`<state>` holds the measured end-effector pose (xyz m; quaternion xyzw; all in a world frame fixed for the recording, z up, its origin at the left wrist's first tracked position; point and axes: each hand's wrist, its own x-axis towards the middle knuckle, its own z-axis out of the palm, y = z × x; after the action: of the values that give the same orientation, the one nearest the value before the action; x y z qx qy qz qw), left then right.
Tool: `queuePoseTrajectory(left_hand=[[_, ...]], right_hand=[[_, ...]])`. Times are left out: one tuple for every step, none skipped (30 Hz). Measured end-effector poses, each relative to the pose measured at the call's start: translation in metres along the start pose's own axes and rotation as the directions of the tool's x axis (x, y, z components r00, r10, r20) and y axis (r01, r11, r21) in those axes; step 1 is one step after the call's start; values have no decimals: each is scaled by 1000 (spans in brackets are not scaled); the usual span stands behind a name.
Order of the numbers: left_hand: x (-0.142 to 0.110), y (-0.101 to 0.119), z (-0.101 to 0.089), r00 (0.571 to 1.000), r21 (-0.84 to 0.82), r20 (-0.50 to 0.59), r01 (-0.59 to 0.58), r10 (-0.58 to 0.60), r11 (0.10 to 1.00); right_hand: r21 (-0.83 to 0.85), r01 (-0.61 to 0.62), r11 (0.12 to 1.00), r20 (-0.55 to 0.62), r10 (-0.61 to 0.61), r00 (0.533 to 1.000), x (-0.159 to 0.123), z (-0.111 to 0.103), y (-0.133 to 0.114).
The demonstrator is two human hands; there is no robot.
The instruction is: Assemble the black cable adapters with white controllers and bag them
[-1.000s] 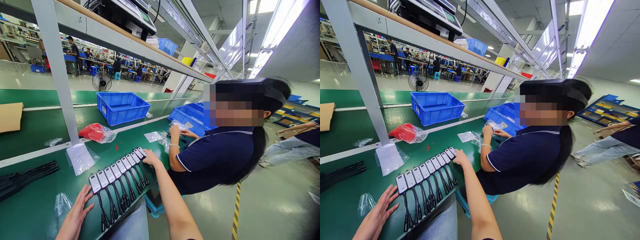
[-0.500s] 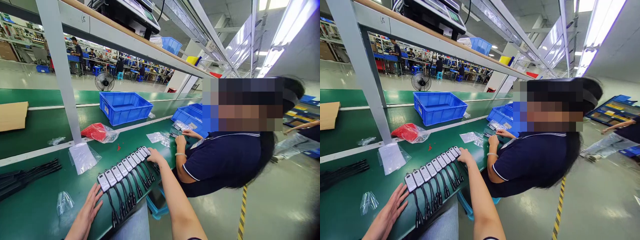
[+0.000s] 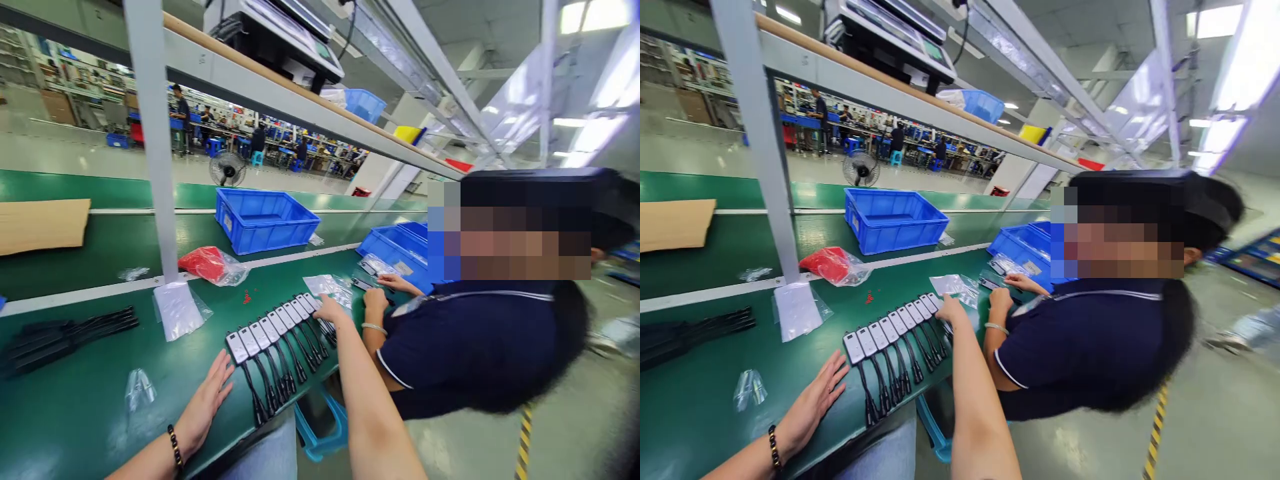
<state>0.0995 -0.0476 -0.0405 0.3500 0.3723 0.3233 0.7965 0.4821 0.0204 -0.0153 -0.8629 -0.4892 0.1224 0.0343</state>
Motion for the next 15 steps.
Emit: queuePoseTrajectory(left_hand=[[-7, 4, -4, 1000, 19, -17, 5, -4, 1000], [-14, 10, -10, 999, 46, -36, 1, 0, 999], [-22, 17, -17, 998, 77, -59, -12, 16, 997], [-30, 26, -27, 995, 103, -91, -33, 42, 994], [-38, 35, -39, 988, 113, -133, -62, 77, 992], [-46, 45, -52, 975, 104, -186, -102, 120, 989], [-52, 55, -68, 953, 68, -258, -148, 161, 987], [-58, 64, -84, 922, 10, -336, -203, 195, 979], [-62, 73, -100, 877, -56, -427, -268, 219, 962], [-65, 80, -116, 818, -123, -531, -330, 219, 936], [-67, 86, -131, 768, -195, -611, -380, 191, 904], [-67, 90, -143, 735, -253, -660, -415, 158, 874], [-67, 92, -153, 718, -285, -682, -436, 139, 854], [-67, 93, -160, 712, -310, -691, -449, 126, 838], [-66, 93, -165, 712, -321, -691, -457, 124, 829]], right_hand=[[-6, 11, 1000, -22, -11, 1000, -7, -1, -4], [-10, 27, 1000, -48, -28, 998, -15, -1, -8], [-11, 49, 999, -69, -50, 996, -23, 0, -13], [-8, 77, 997, -82, -78, 994, -33, 1, -18], [1, 115, 993, -99, -114, 989, -42, 3, -24], [50, 166, 985, -147, -157, 977, -53, 6, -32], [89, 212, 973, -153, -197, 968, -64, 8, -43], [115, 263, 958, -154, -244, 957, -76, 11, -56], [130, 332, 934, -159, -311, 937, -88, 13, -72], [142, 407, 902, -166, -384, 908, -100, 15, -92], [152, 505, 849, -175, -480, 860, -111, 17, -115], [153, 604, 782, -172, -581, 796, -123, 19, -141], [140, 676, 724, -170, -655, 736, -133, 22, -169], [121, 726, 677, -169, -706, 687, -143, 25, -199], [94, 766, 636, -143, -753, 643, -151, 29, -229]])
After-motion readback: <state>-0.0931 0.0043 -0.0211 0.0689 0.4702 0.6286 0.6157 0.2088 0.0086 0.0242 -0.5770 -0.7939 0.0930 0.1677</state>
